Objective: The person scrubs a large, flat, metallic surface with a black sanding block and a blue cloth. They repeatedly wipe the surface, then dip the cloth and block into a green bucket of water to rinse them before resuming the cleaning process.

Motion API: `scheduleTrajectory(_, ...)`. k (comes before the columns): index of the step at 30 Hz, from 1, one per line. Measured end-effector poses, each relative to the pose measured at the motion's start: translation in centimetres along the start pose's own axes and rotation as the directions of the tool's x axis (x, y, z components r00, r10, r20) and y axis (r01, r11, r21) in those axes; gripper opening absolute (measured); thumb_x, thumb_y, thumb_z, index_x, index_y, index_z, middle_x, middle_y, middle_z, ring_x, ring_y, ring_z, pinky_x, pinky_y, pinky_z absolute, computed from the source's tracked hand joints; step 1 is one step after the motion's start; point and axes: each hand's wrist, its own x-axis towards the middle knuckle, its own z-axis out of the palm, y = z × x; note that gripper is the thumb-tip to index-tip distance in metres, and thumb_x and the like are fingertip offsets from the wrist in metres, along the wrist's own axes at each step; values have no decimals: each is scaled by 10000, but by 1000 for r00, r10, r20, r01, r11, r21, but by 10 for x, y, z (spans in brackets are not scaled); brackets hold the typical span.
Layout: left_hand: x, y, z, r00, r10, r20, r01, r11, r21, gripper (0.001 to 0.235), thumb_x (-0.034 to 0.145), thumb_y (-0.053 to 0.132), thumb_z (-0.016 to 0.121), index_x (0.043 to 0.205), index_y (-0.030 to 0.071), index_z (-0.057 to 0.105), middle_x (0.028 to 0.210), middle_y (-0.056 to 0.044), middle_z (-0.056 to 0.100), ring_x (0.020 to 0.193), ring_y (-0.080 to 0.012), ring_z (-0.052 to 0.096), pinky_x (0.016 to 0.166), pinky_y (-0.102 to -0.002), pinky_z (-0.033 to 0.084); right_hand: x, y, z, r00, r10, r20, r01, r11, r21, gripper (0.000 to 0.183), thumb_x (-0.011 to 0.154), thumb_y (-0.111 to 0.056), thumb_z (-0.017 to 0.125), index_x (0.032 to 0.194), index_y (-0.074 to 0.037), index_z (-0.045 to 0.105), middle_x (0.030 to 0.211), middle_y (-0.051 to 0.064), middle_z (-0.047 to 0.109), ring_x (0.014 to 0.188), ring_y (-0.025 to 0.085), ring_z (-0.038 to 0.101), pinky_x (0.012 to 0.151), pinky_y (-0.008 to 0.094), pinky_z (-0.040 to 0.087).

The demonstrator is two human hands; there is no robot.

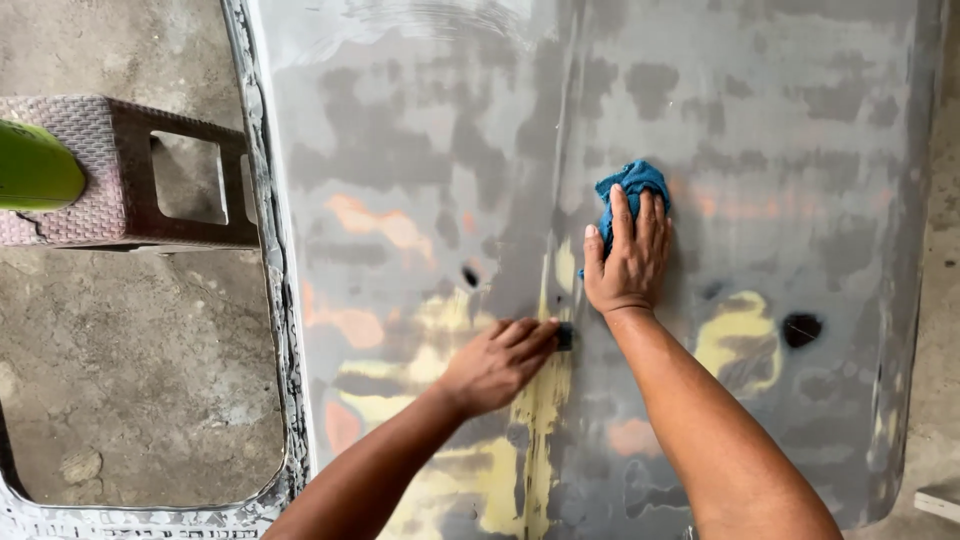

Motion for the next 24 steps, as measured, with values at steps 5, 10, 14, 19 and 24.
scheduleTrajectory(5, 10, -101, -66, 895, -316, -314, 387, 900, 198, 486, 888, 106, 628, 1374, 96, 628, 1502, -82, 569, 1275, -315, 559, 1069, -465, 466, -3, -1, 2, 1000, -11, 3, 11, 1000, -1, 641, 1015, -348, 599, 1590, -116, 433, 1600, 277, 387, 1484, 484, 349, 1219, 626, 242)
scheduleTrajectory(10, 20, -73, -55, 702, -516, -491, 625, 777, 77, 511, 885, 45, 621, 1394, 26, 579, 1477, -162, 587, 1135, -344, 603, 1016, -481, 486, 2, 0, 3, 1000, -20, -6, 20, 1000, 3, 645, 1004, -344, 611, 1583, -108, 453, 1599, 276, 394, 1479, 487, 355, 1217, 631, 240)
scheduleTrajectory(14, -16, -12, -6, 982, -106, -155, 110, 994, 17, 509, 884, 96, 554, 1391, 60, 591, 1482, -148, 582, 1253, -316, 611, 1077, -460, 475, -1, 4, 2, 998, -52, -22, 52, 999, -1, 640, 1004, -338, 617, 1576, -89, 473, 1592, 281, 401, 1467, 503, 367, 1224, 622, 255)
scheduleTrajectory(19, -25, -100, -52, 984, -23, -179, 48, 990, 136, 493, 887, 140, 633, 1379, 132, 616, 1470, -99, 574, 1261, -293, 601, 1064, -472, 468, 0, 4, 1, 998, -52, -19, 52, 998, -24, 635, 1004, -333, 617, 1569, -75, 483, 1588, 286, 410, 1459, 511, 375, 1219, 619, 259)
scheduleTrajectory(24, -25, -156, -89, 610, -598, -519, 740, 664, 105, 484, 1003, 111, 598, 1478, 61, 520, 1522, -128, 547, 1238, -344, 541, 1069, -469, 450, 1, 0, 2, 998, -60, -29, 60, 998, -10, 619, 1014, -322, 614, 1567, -75, 487, 1594, 285, 410, 1461, 502, 376, 1222, 615, 257)
